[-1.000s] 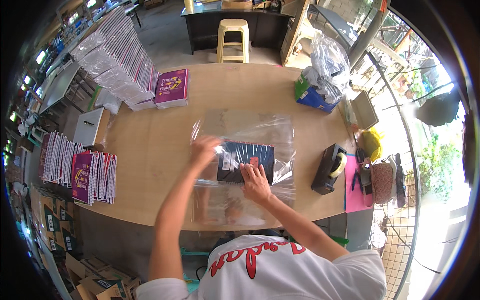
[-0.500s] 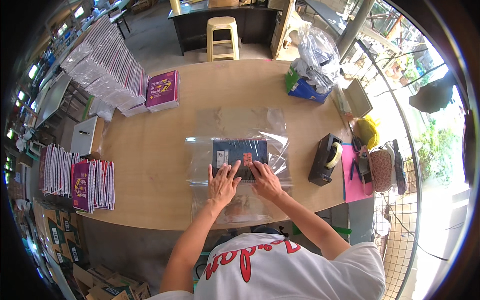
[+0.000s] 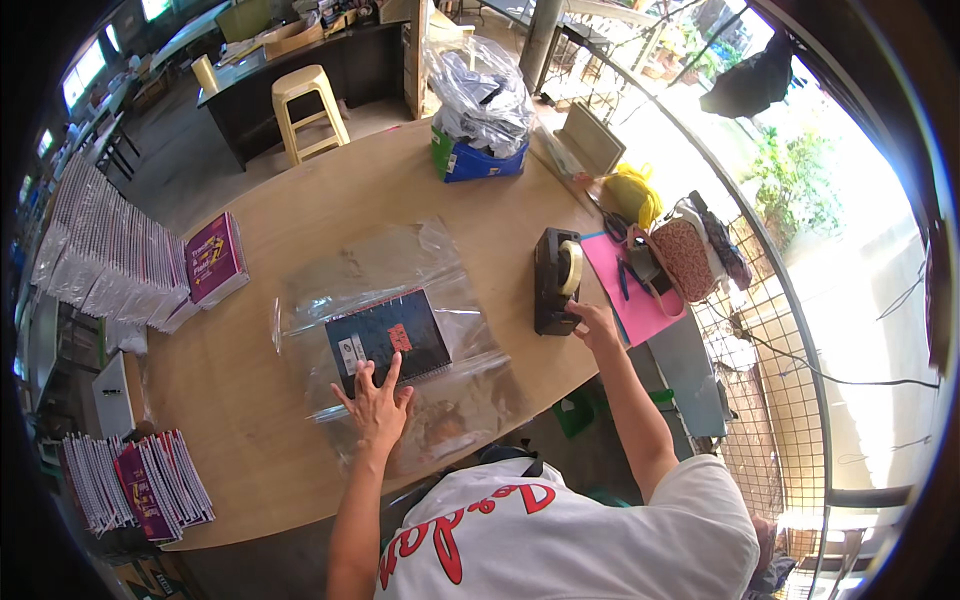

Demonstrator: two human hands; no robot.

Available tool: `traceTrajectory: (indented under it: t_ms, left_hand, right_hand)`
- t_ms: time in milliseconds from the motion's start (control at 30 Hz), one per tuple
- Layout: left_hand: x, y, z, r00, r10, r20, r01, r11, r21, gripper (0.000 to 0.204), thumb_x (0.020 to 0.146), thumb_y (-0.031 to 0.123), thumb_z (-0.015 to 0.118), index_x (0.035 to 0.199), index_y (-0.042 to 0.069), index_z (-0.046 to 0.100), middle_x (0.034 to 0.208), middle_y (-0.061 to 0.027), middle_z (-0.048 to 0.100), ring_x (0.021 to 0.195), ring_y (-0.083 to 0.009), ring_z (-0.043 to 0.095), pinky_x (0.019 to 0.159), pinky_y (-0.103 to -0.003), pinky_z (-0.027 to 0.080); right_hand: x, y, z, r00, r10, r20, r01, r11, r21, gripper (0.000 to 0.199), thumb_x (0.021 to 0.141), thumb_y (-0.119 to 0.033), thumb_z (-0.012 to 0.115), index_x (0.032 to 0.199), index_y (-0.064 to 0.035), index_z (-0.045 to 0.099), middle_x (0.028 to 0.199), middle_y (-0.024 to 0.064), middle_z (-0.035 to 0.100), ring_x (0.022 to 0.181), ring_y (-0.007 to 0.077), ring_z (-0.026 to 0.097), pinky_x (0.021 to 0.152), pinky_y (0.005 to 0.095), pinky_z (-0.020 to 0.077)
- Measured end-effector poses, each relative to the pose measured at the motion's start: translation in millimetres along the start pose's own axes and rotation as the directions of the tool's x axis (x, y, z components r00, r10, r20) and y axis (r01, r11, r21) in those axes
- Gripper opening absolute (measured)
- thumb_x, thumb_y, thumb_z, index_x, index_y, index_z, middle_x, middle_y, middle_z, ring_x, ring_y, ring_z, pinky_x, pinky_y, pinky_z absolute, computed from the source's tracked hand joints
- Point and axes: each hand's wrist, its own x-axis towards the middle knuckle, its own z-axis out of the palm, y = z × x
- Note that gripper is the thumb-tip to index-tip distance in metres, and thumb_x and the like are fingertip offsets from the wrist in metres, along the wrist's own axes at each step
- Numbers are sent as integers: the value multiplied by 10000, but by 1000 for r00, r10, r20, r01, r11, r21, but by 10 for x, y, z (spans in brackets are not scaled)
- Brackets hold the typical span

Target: The person stacks multiple notebooks on a table and wraps them in clear plastic film, securing the film with adhesive tape from a dispenser.

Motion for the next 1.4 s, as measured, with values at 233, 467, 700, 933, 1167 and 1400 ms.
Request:
traceTrajectory:
  t_ms: [233, 467, 700, 933, 1167, 1400]
  left_hand:
    - [-71, 0, -70, 998, -46, 37, 46, 999, -8, 736, 870, 495, 672, 1512, 440, 316, 1455, -115, 356, 1412, -269, 350, 1080, -784, 110]
    - [-60, -13, -49, 999, -35, 36, 35, 999, -2, 846, 766, 682, 642, 1509, 436, 322, 1468, -119, 349, 1418, -281, 338, 1063, -802, 116]
    - [-82, -38, -65, 999, -48, 12, 49, 995, -89, 828, 716, 666, 682, 1464, 413, 432, 1457, -129, 386, 1414, -279, 356, 1064, -803, 87]
    - [-43, 56, -56, 999, -35, 2, 35, 996, -82, 827, 739, 589, 740, 1476, 445, 392, 1473, -111, 296, 1390, -300, 390, 1060, -796, 134]
    - [-155, -51, 37, 991, -87, -97, 79, 994, -77, 797, 757, 614, 702, 1473, 423, 409, 1471, -138, 286, 1403, -321, 357, 1065, -796, 114]
    - [-175, -4, 73, 987, -140, -82, 131, 986, -105, 819, 724, 607, 737, 1458, 444, 414, 1487, -127, 277, 1452, -303, 263, 1004, -843, 134]
  right_hand:
    - [-400, 756, 218, 999, -2, -44, 17, 946, 322, 157, 893, -189, 722, 839, -48, 678, 647, 1, 561, 588, 136, 488, 537, 290, 372]
    - [-619, 805, 474, 977, 30, 211, -195, 528, 827, 125, 976, -175, 624, 927, -60, 633, 811, 44, 652, 718, 153, 643, 759, 335, 578]
    - [-694, 740, 125, 949, -283, -142, 288, 958, 14, 183, 940, -158, 670, 916, 23, 669, 716, 55, 628, 524, 114, 581, 472, 263, 527]
    - [-384, 1356, 381, 902, 353, 249, -404, 482, 778, 139, 974, -153, 617, 894, -40, 602, 622, 4, 528, 482, 106, 517, 439, 260, 439]
    - [-901, -185, 949, 558, -608, 564, 817, 285, -501, 199, 860, -170, 714, 748, -15, 659, 640, 135, 646, 542, 285, 595, 555, 394, 509]
    - [-1338, -382, 2898, -73, 161, 984, 806, 591, -37, 329, 782, -343, 781, 863, -28, 733, 747, 150, 697, 635, 301, 643, 569, 398, 483]
